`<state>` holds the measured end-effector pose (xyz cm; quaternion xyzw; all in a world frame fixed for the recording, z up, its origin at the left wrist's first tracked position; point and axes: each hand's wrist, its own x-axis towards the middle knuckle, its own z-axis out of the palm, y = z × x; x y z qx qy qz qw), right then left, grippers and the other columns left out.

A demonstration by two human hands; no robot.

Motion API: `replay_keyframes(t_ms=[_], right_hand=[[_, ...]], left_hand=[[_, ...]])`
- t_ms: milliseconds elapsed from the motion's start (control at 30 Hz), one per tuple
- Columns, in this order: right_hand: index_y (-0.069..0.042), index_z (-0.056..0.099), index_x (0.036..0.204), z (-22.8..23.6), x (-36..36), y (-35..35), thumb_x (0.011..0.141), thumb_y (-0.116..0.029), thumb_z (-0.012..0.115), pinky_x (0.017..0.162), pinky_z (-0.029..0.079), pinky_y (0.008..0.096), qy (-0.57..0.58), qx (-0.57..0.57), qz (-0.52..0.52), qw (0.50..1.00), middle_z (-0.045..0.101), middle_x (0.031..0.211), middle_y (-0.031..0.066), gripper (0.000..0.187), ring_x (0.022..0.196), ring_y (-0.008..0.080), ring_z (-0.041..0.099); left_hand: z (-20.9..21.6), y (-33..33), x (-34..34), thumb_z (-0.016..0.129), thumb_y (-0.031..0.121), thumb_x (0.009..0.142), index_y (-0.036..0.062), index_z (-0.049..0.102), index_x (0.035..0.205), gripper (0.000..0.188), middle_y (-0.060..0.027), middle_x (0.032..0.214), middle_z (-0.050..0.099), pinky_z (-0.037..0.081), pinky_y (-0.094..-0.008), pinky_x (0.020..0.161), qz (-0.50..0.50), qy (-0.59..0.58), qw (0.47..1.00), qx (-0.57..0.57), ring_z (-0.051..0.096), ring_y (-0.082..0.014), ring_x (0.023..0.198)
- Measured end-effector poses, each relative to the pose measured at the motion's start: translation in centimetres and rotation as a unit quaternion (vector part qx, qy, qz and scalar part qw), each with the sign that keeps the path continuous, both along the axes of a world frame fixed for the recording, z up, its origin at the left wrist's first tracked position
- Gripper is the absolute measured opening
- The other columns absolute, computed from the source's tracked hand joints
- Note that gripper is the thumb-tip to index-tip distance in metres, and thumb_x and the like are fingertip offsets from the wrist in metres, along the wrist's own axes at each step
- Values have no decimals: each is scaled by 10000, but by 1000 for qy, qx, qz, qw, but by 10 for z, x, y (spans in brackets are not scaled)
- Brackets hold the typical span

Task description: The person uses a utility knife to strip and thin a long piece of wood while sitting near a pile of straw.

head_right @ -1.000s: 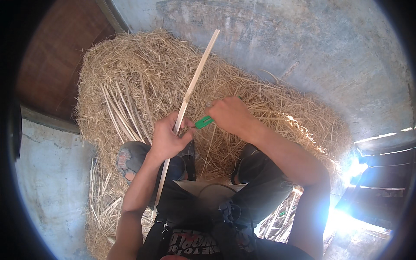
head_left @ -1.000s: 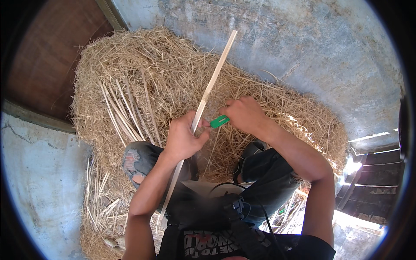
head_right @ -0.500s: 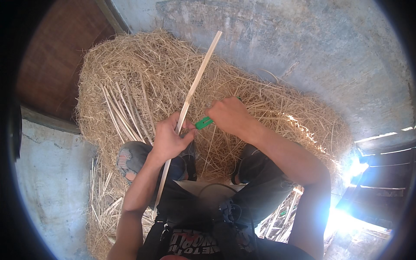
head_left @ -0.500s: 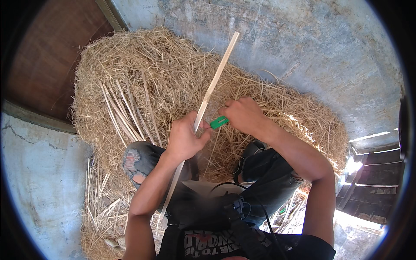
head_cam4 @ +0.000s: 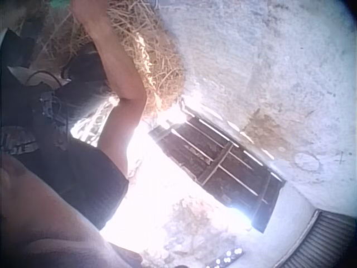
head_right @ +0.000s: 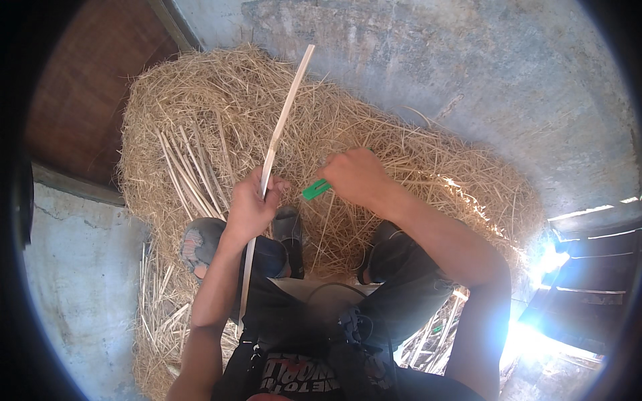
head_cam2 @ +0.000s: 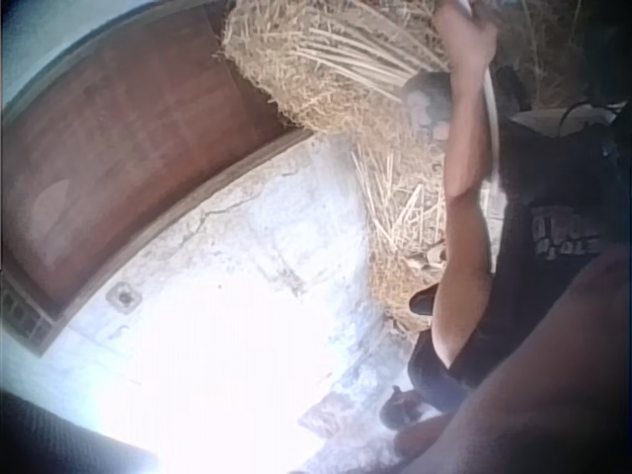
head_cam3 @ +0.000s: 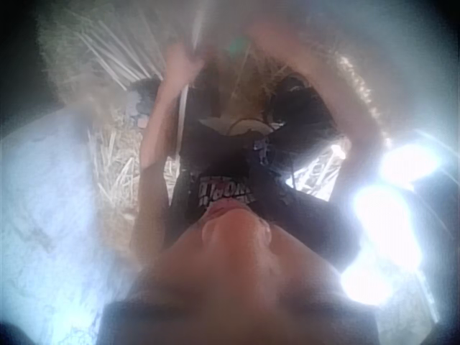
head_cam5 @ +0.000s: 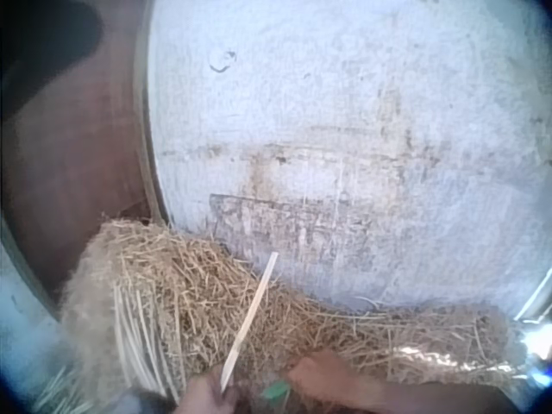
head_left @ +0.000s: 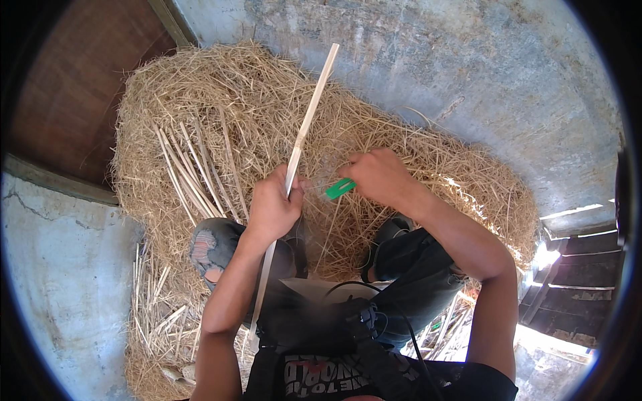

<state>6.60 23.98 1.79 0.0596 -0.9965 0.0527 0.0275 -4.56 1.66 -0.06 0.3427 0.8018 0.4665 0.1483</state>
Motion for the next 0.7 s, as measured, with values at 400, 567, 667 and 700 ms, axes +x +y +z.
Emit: replay_keyframes(t_ms=[400,567,667,700], right_hand=[[-122,774,885,8,3,0,816,-99,661,651,579,439,13,-1,-1,1000,695,817,113,134,767,318,720],[-165,782,947,8,2,-1,734,-107,756,685,582,437,-3,3,-11,1000,688,824,68,222,779,310,723],[-157,774,929,6,1,-2,737,-105,755,687,581,437,2,6,-1,1000,689,825,71,200,781,310,723],[-154,772,922,4,1,-2,738,-104,754,689,581,437,4,8,3,1000,689,825,73,192,782,309,723]], left_hand=[[16,2,9,829,35,814,44,595,903,250,-19,823,716,427,-231,567,-65,-63,996,15,554,-34,656],[9,2,9,832,30,800,46,596,882,250,-5,776,679,417,-238,572,-58,-50,997,24,539,-48,651],[12,0,7,809,2,798,51,574,880,254,2,758,649,417,-239,577,-68,-45,996,16,537,-49,654],[14,-1,7,798,-10,798,53,562,880,257,4,753,638,418,-239,578,-75,-43,996,13,539,-48,657]])
